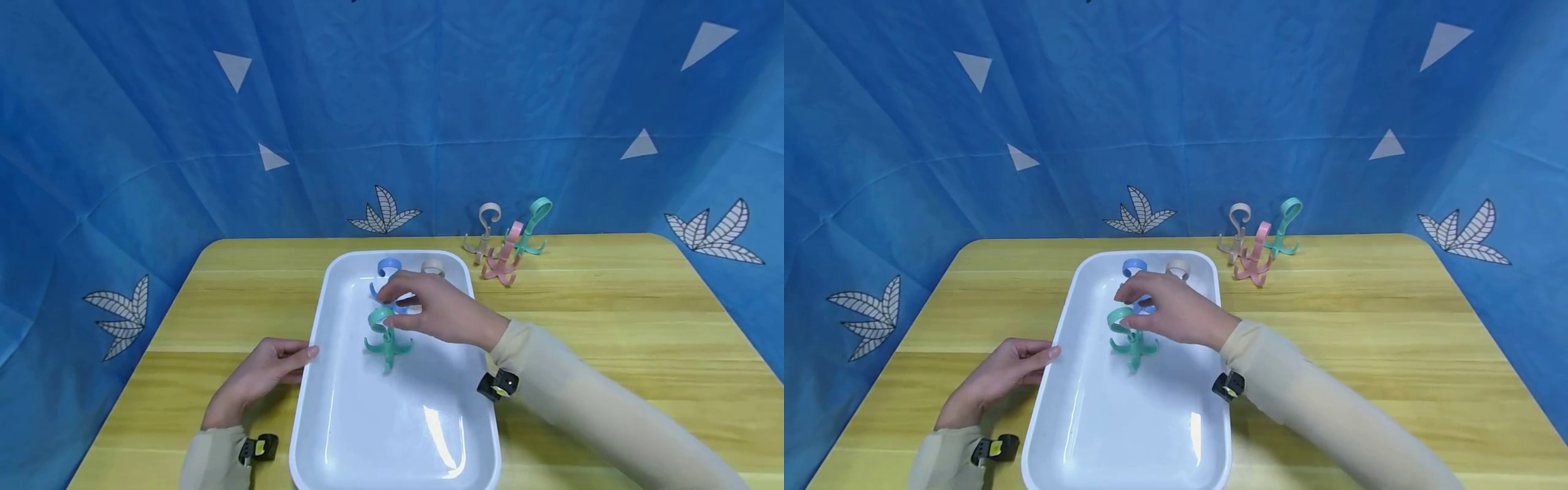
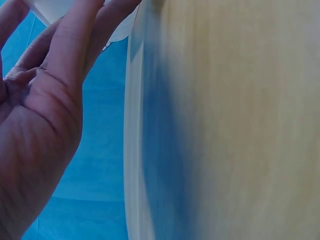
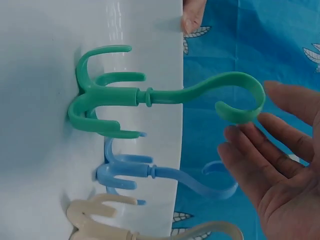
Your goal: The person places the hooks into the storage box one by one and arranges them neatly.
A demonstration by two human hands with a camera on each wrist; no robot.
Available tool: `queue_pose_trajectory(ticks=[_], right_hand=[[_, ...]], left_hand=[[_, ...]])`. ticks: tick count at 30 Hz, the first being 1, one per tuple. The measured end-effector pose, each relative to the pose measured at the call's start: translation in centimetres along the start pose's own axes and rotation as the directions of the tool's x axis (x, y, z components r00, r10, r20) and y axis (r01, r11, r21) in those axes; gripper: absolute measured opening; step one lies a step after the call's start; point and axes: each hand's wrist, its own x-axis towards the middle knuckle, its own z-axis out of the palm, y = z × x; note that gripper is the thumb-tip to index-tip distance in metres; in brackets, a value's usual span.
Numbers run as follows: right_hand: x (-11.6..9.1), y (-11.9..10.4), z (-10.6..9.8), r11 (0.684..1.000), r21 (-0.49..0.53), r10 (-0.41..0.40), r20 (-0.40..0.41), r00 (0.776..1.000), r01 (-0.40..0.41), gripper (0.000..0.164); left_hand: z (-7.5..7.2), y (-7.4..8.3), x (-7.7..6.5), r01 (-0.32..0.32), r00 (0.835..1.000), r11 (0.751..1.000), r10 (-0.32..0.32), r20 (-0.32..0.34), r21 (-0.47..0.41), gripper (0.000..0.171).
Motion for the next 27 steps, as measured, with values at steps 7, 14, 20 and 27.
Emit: queue_pose_trajectory(ticks=[7,14,20,27], right_hand=[[-1.7,0.8,-1.2,0.996,-0.014,-0.092,-0.113,0.989,0.091,0.016],[-3.2,1.7,-3.3,0.988,-0.021,-0.149,-0.312,0.938,0.15,0.014],[-4.6,2.9,-5.8,0.994,-0.01,-0.102,-0.458,0.883,0.109,0.014],[-6.1,5.0,-8.4,0.999,-0.009,-0.033,-0.632,0.774,0.036,0.019]], left_hand=[[0.1,-0.1,0.0,-0.005,1.0,1.0,0.005,0.016,-0.014,0.051],[0.2,-0.2,0.1,-0.012,1.0,1.0,0.013,0.009,-0.015,0.052],[0.1,-0.3,0.1,-0.004,1.0,1.0,0.003,-0.005,-0.011,0.052],[0.0,-0.4,0.1,-0.004,1.0,1.0,0.004,-0.006,-0.015,0.053]])
